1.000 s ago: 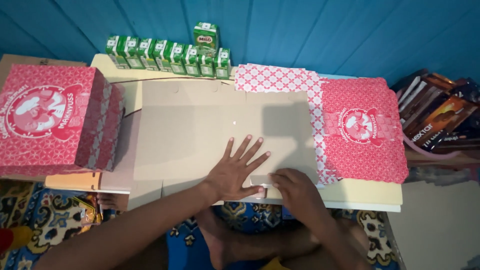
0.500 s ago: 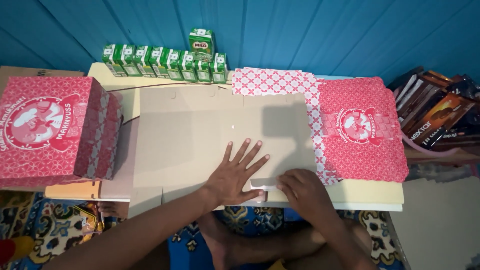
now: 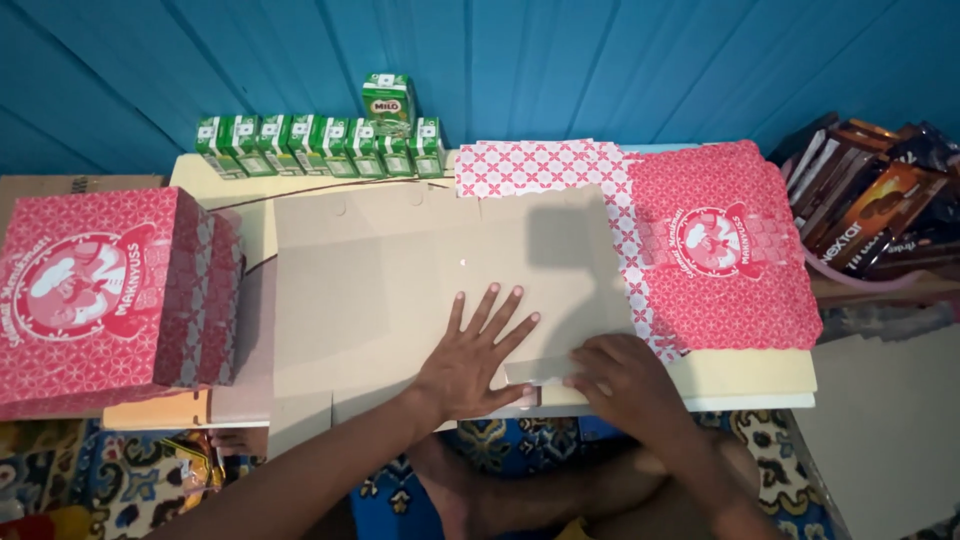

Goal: The person sits on the floor and folds flat pre-cut cardboard blanks into open cake boxes, pressing the side panels and corners into shape and stacking the finished boxes with a stack of printed pink boxes nearby.

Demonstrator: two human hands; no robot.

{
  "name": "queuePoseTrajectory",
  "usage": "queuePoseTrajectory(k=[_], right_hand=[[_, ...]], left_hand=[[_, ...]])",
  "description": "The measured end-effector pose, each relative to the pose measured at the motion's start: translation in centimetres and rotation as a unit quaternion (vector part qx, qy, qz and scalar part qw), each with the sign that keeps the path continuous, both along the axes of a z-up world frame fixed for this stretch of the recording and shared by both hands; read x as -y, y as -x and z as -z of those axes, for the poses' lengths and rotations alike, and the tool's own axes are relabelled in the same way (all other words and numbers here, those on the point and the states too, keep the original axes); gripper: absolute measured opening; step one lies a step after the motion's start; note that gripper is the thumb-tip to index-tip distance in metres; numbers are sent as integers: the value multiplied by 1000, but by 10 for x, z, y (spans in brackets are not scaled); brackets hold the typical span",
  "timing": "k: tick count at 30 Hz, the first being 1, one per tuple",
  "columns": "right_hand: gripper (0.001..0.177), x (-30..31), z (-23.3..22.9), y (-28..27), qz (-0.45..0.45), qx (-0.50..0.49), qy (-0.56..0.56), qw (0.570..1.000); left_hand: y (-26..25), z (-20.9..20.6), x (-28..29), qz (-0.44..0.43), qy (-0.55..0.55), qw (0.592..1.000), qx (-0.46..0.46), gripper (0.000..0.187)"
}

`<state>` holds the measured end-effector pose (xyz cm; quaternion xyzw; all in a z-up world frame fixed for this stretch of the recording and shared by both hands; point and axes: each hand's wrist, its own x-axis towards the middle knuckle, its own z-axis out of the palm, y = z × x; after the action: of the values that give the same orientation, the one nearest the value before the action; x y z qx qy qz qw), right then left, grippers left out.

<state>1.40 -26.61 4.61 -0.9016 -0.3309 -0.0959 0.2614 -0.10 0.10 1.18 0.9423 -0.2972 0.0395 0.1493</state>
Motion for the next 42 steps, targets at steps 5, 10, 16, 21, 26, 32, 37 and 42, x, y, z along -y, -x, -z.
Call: queuePoseTrajectory(k=[5,10,16,21,26,32,37,42], right_hand=[[28,13,2,-3,-40,-1,9,999],[16,23,34,-14,-44,43,7,998],[30,27,34,-5,-30,53,22,998],[21,24,40,-4,-8,70,4,998],[26,24,30,-9,-4,52,23,998],[37,25,35,-2,12,88,23,996],[29,26,38,-8,11,65,16,998],[26,25,32,-7,-3,50,7,999]], left_hand=[[1,0,1,-9,-11,1000,23,90],[-4,-46,5,-18,-145,975,-170,90],[-3,-44,5,-22,-133,977,-162,90],[-2,-40,5,-23,-131,979,-152,90],[-4,-42,5,-24,-136,977,-162,90],[-3,-40,5,-25,-126,979,-157,90],[-3,-39,5,-24,-134,978,-157,90],[-3,-37,4,-24,-136,978,-156,90]])
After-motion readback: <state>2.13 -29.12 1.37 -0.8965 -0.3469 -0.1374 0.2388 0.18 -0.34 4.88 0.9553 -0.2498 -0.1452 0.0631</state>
